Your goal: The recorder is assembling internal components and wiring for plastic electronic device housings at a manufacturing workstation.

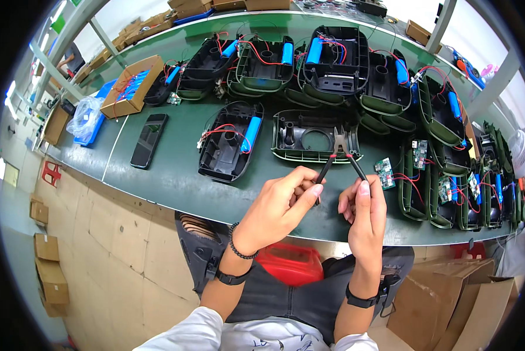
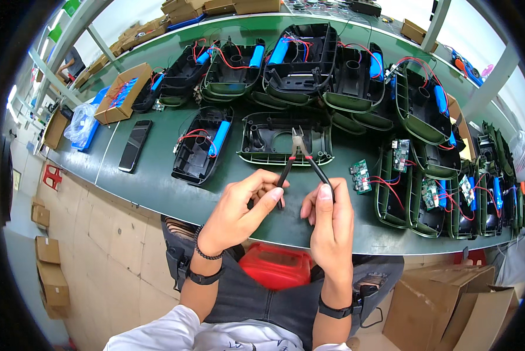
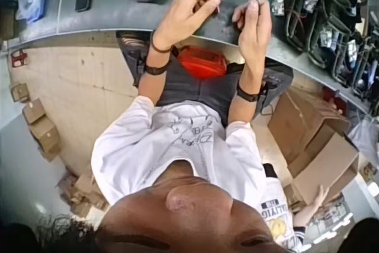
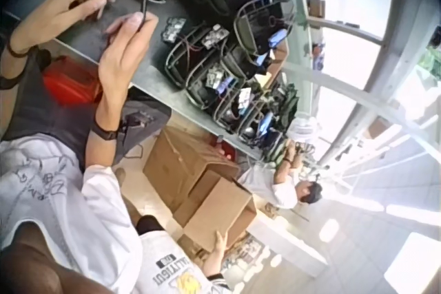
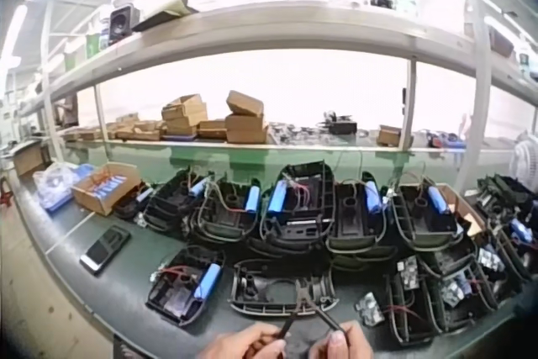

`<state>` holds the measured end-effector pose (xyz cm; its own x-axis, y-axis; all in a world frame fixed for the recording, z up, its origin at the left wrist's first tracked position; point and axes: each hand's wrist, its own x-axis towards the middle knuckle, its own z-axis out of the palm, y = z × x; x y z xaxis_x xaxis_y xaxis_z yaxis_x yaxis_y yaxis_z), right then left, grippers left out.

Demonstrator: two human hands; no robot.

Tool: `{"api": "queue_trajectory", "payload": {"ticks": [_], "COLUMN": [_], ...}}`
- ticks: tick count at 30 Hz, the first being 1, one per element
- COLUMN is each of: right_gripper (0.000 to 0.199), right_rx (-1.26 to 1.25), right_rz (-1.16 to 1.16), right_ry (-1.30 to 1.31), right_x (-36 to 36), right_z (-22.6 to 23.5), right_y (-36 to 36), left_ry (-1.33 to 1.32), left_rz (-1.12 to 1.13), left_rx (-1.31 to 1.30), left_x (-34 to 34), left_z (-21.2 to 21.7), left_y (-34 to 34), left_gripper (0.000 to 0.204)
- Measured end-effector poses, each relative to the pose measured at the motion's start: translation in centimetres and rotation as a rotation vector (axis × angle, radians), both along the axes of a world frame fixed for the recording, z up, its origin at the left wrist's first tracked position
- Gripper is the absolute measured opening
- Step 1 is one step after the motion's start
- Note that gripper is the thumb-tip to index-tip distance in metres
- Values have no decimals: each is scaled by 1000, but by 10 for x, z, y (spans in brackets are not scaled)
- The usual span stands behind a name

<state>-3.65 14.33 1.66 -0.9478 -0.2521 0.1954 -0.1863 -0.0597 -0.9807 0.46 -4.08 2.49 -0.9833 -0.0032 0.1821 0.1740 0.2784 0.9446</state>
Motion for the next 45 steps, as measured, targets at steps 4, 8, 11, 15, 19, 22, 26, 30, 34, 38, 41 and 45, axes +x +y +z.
{"api": "queue_trajectory", "payload": {"ticks": [4, 8, 11, 15, 19, 22, 26, 30, 34, 38, 41, 45], "right_gripper": [21, 41, 42, 38, 29, 50, 76, 66, 46, 33, 29, 23], "right_rx": [167, 382, 480, 421, 64, 270, 605, 428, 300, 239, 187, 205], "right_rz": [36, 147, 179, 123, -140, -45, 101, 61, 78, 102, 63, -142], "right_ry": [62, 164, 202, 189, 77, 246, 514, 441, 317, 252, 210, 109], "right_x": [4, 7, 10, 8, 5, 5, 5, 8, 7, 6, 7, 7], "right_z": [1, 2, 8, 4, -10, 2, 4, 4, -1, 1, 6, 5], "right_y": [-2, -8, -6, -7, -2, -5, -10, -12, -9, -10, -5, -8], "left_ry": [7, -2, -4, 12, -22, 11, 67, -2, 22, 78, 55, 137], "left_rz": [-1, -8, 6, -10, 3, 9, -66, 0, -32, -6, 51, 265], "left_rx": [-6, 7, -10, -19, 116, 217, -89, 108, 113, 141, 120, 49], "left_x": [-1, -2, -1, 0, 5, 5, 11, 7, 7, 6, 9, 5], "left_z": [0, -5, -3, -3, -1, -9, -7, -14, -12, -17, -11, -10], "left_y": [0, -4, -5, -3, 3, 7, 0, 0, 4, 5, 8, 13], "left_gripper": [21, 21, 21, 20, 14, 13, 18, 22, 16, 12, 8, 16]}}
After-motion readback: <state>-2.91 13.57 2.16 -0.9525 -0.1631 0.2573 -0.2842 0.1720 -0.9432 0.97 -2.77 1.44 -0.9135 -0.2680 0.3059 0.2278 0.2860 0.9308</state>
